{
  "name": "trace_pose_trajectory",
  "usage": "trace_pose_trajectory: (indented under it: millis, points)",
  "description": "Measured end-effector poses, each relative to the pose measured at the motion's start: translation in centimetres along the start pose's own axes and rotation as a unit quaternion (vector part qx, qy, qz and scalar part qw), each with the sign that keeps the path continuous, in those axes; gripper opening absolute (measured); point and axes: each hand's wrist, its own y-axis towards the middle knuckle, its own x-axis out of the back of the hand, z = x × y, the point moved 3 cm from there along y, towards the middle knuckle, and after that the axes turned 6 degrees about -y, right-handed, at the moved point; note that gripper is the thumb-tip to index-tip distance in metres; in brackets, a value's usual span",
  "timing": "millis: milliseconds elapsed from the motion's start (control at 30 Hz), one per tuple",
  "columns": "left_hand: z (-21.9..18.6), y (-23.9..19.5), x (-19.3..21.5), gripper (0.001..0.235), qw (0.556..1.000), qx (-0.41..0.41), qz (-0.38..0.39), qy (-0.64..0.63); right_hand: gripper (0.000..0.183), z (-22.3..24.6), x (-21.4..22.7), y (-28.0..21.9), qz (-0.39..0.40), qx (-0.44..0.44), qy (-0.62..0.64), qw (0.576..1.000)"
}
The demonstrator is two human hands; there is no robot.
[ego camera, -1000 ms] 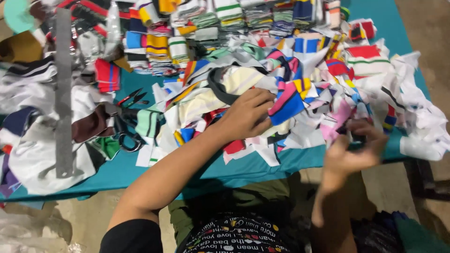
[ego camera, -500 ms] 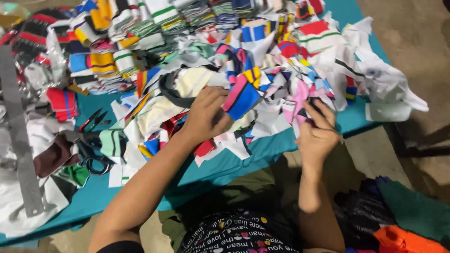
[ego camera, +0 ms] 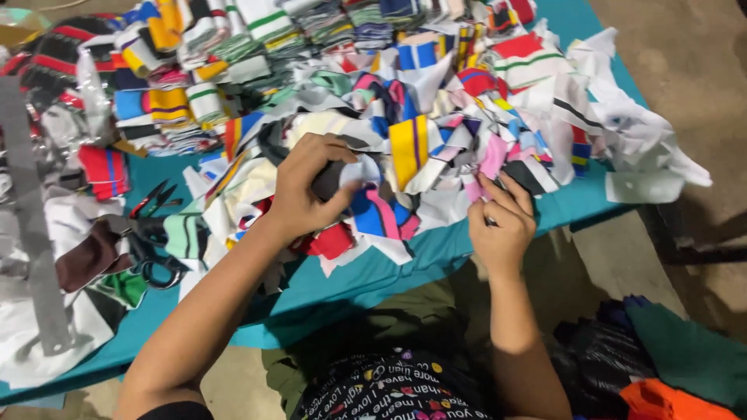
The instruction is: Sorting and organizing various colorful fabric scraps into neat stacks on a work table based on their patterns and colors.
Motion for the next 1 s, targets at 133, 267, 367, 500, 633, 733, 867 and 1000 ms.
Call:
trace_pose_trajectory:
  millis: [133,267,367,500,633,733,867,1000]
  points:
    - [-0.8,-0.1,2.4,0.028,0.997,-0.021,0.015,0.076,0.029,-0.2,0.5,-0.2,0.021,-0.001,0.001,1.0]
    - [0.9,-1.6,5.1,0.024,0.966,0.028,0.048,0.253,0.016,1.7,2.7,2.9,0.225,-0.052,-0.006,0.973]
    - [2.2,-3.5,5.9,0.019,0.969,0.059,0.065,0.232,0.058,3.9,4.7,5.7,0.407,-0.154,-0.061,0.898]
    - [2.1,-3.4,6.3,0.015,0.986,0.05,0.006,0.161,0.039,6.5,5.9,7.7,0.248,-0.031,-0.023,0.968]
    - [2.3,-4.0,6.3,0.017,0.985,0.053,-0.02,0.164,0.039,11.0,1.8,10.1,0.159,0.147,0.102,0.971]
    - [2.9,-4.3,6.2,0.017,0.982,0.077,-0.028,0.173,0.036,12.2,-3.1,10.4,0.172,0.13,0.201,0.955]
    - [2.0,-4.4,6.5,0.01,0.982,0.022,-0.039,0.182,0.037,15.1,-7.0,11.3,0.251,0.243,0.207,0.914]
    - [1.2,-3.9,7.1,0.013,0.983,-0.037,-0.1,0.152,0.035,17.1,-8.4,12.1,0.277,0.306,0.128,0.902]
